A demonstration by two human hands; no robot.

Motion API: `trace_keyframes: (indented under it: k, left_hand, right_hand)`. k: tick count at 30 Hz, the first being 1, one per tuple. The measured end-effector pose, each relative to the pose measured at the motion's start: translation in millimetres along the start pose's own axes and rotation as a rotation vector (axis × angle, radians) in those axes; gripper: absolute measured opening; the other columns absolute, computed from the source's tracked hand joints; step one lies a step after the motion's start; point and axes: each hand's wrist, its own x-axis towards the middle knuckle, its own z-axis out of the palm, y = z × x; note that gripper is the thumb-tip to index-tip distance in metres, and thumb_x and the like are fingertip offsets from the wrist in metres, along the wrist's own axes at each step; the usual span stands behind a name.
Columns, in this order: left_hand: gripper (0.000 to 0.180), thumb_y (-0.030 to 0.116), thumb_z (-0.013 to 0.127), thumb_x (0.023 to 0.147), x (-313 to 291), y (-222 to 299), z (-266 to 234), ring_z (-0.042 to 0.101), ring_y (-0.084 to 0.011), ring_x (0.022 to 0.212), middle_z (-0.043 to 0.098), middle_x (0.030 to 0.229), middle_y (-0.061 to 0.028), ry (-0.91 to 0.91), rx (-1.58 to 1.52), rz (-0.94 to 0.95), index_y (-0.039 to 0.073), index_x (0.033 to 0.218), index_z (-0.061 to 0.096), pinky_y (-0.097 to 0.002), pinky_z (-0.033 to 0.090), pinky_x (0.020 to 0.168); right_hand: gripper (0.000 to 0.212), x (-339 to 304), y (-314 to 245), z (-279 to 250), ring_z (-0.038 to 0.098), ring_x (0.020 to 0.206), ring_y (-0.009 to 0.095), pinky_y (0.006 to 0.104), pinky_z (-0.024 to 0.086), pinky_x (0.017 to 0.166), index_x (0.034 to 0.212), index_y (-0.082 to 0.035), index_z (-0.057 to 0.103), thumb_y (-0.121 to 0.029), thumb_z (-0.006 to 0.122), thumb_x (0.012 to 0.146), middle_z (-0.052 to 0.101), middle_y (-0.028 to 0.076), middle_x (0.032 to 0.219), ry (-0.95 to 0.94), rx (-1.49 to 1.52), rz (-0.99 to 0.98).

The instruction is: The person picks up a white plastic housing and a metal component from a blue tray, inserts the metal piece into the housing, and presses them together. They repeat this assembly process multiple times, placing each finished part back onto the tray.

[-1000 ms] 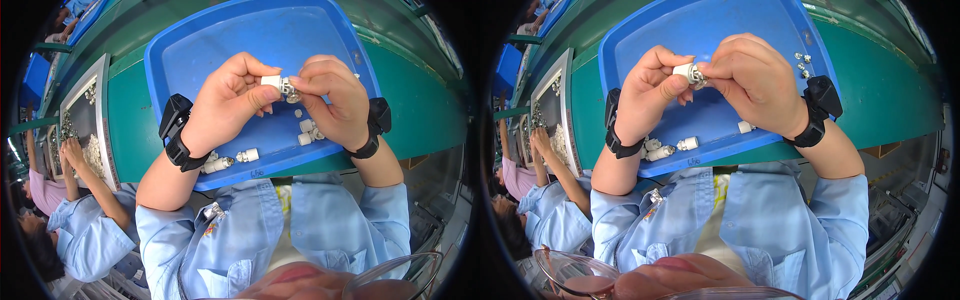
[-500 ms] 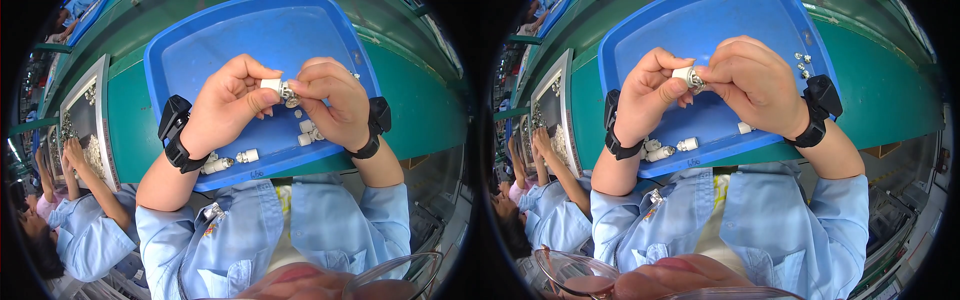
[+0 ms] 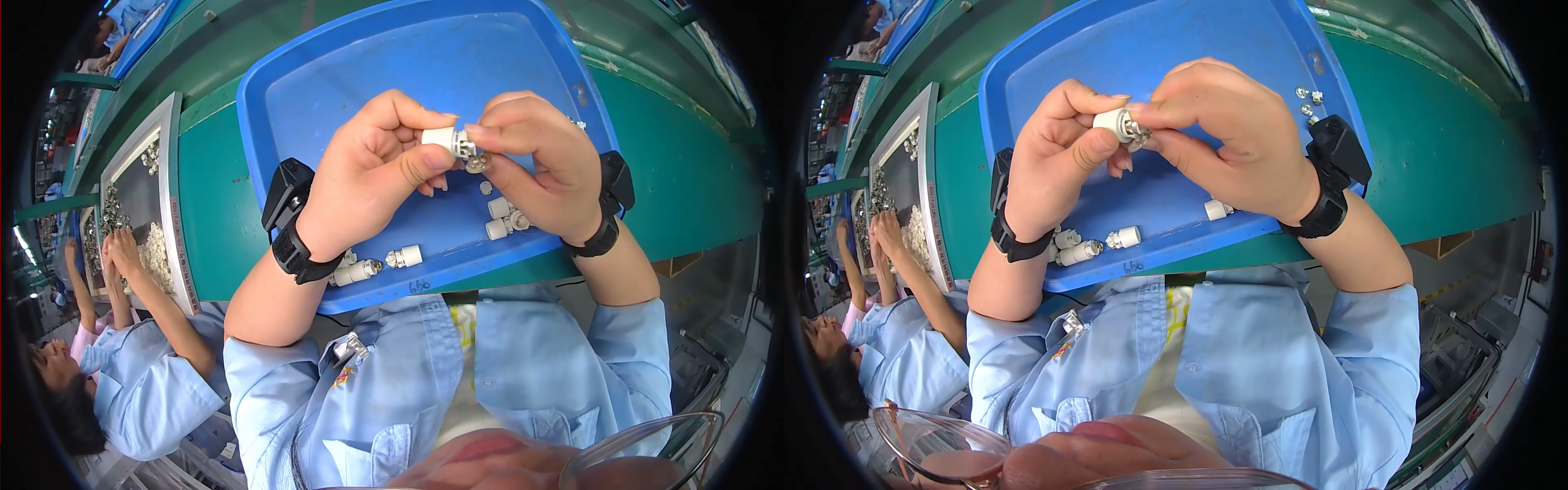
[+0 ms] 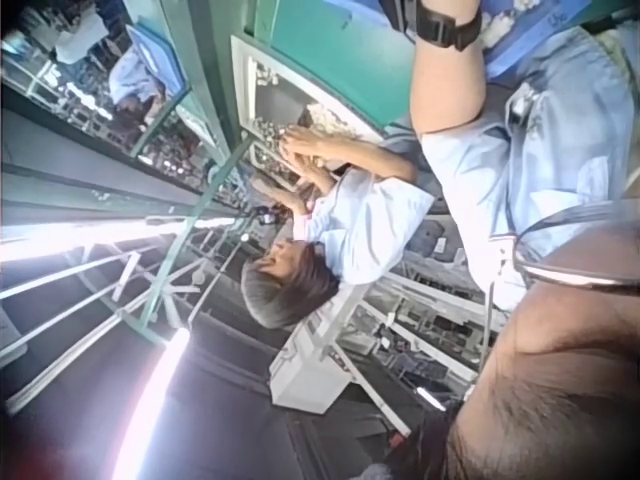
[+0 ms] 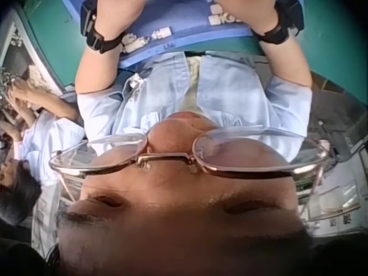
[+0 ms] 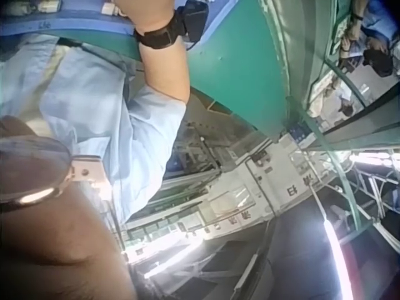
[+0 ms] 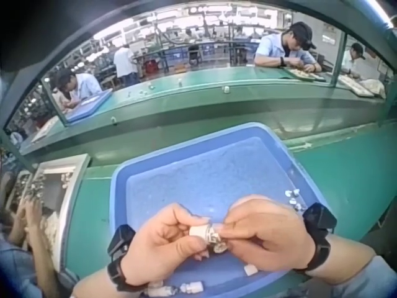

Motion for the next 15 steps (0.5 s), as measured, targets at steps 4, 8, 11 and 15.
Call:
trace_keyframes:
  k: [4, 8, 11, 15]
  left_hand:
    - [0.021, 0.006, 0.059, 0.086, 0, -2, -1, 0.057, -0.0079, 0.076, 0.061, 0.089, -0.0065, 0.029, 0.001, 0.021, 0.001, 0.104, 0.050, -0.0205, 0.049, 0.064]
    - [0.020, 0.005, 0.059, 0.086, -1, -7, -1, 0.057, -0.0079, 0.077, 0.061, 0.090, -0.0066, 0.041, 0.043, 0.022, 0.001, 0.103, 0.050, -0.0208, 0.049, 0.065]
    - [0.019, 0.005, 0.059, 0.086, -4, -8, 2, 0.057, -0.0078, 0.077, 0.061, 0.091, -0.0065, 0.011, 0.045, 0.024, 0.001, 0.103, 0.050, -0.0211, 0.049, 0.065]
    - [0.020, 0.006, 0.060, 0.085, -5, -6, 4, 0.058, -0.0084, 0.079, 0.061, 0.092, -0.0066, -0.016, 0.008, 0.006, 0.000, 0.102, 0.050, -0.0211, 0.049, 0.066]
  right_hand:
    - [0.013, 3, 0, -5, 0.056, 0.085, 0.021, 0.0277, 0.046, 0.070, 0.092, 0.000, 0.061, 0.001, 0.063, 0.079, 0.058, 0.010, 0.089, -0.062, 0.129, 0.017]
    - [0.012, -6, 6, 2, 0.055, 0.085, 0.018, 0.0261, 0.045, 0.073, 0.093, 0.000, 0.059, -0.004, 0.062, 0.083, 0.057, 0.010, 0.091, -0.019, 0.334, 0.248]
    - [0.014, -8, 5, 3, 0.054, 0.086, 0.015, 0.0247, 0.045, 0.074, 0.095, -0.001, 0.056, -0.005, 0.062, 0.083, 0.057, 0.009, 0.092, -0.030, 0.556, 0.352]
    - [0.017, -9, 6, 4, 0.053, 0.086, 0.011, 0.0218, 0.044, 0.074, 0.096, -0.002, 0.052, -0.006, 0.062, 0.083, 0.056, 0.006, 0.093, -0.067, 0.818, 0.503]
